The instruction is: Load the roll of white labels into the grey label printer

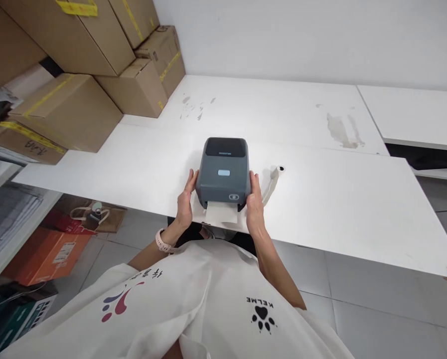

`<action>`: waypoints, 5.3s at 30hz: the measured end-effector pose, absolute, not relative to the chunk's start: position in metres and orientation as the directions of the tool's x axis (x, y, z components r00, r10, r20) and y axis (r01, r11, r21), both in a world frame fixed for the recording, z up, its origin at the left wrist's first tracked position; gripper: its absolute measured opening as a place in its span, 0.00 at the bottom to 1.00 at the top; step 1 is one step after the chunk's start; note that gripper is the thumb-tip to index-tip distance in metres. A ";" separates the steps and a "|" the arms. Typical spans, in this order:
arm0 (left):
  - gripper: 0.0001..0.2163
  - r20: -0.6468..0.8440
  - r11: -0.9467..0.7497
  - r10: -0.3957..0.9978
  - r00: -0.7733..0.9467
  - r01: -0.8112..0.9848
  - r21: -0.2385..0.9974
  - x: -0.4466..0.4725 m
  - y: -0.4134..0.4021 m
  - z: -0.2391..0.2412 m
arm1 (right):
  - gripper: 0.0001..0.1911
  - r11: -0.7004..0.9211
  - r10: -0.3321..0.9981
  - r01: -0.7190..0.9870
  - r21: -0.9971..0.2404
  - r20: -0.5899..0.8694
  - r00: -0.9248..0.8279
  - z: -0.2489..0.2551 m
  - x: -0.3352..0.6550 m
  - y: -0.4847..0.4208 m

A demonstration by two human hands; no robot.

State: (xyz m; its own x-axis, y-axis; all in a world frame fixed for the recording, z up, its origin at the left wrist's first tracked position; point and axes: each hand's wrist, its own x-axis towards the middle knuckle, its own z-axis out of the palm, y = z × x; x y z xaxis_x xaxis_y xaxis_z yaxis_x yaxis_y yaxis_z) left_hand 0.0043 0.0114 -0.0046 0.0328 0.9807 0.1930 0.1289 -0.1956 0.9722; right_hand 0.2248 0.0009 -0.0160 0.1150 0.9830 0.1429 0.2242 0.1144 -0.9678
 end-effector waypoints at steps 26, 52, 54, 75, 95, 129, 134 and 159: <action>0.35 0.008 -0.003 1.000 -0.010 0.392 0.920 0.023 0.098 -0.002 | 0.50 0.415 0.832 0.785 -0.460 -0.157 -0.531 0.040 0.211 0.160; 0.36 -0.023 0.041 0.999 -0.044 0.463 0.885 0.024 0.098 -0.003 | 0.46 0.015 0.999 0.136 -0.991 0.010 -0.039 -0.015 0.373 0.232; 0.36 -0.028 0.045 0.999 -0.044 0.470 0.881 0.023 0.098 -0.003 | 0.45 -0.036 0.999 0.159 -0.987 -0.037 -0.003 -0.029 0.375 0.235; 0.37 0.010 0.017 0.998 -0.066 0.396 0.918 0.023 0.104 -0.015 | 0.30 0.264 0.831 0.104 -0.959 0.171 -0.529 0.040 0.350 0.107; 0.32 0.040 -0.037 0.999 -0.016 0.156 0.987 0.025 0.098 -0.018 | 0.17 0.604 0.797 0.694 -0.392 0.281 -0.535 0.031 0.222 0.056; 0.34 -0.008 0.005 1.000 0.024 0.124 0.992 0.026 0.103 -0.022 | 0.19 0.563 0.813 0.765 -0.314 0.379 -0.443 0.002 0.206 -0.006; 0.37 -0.098 0.092 0.995 0.035 0.144 0.985 0.027 0.085 -0.012 | 0.15 0.550 0.828 0.685 -0.478 0.417 -0.374 0.005 0.208 -0.014; 0.40 -0.323 0.343 0.935 0.149 -0.132 0.930 -0.011 0.026 -0.005 | 0.28 0.426 0.901 0.429 -0.796 0.413 -0.130 0.046 0.238 0.053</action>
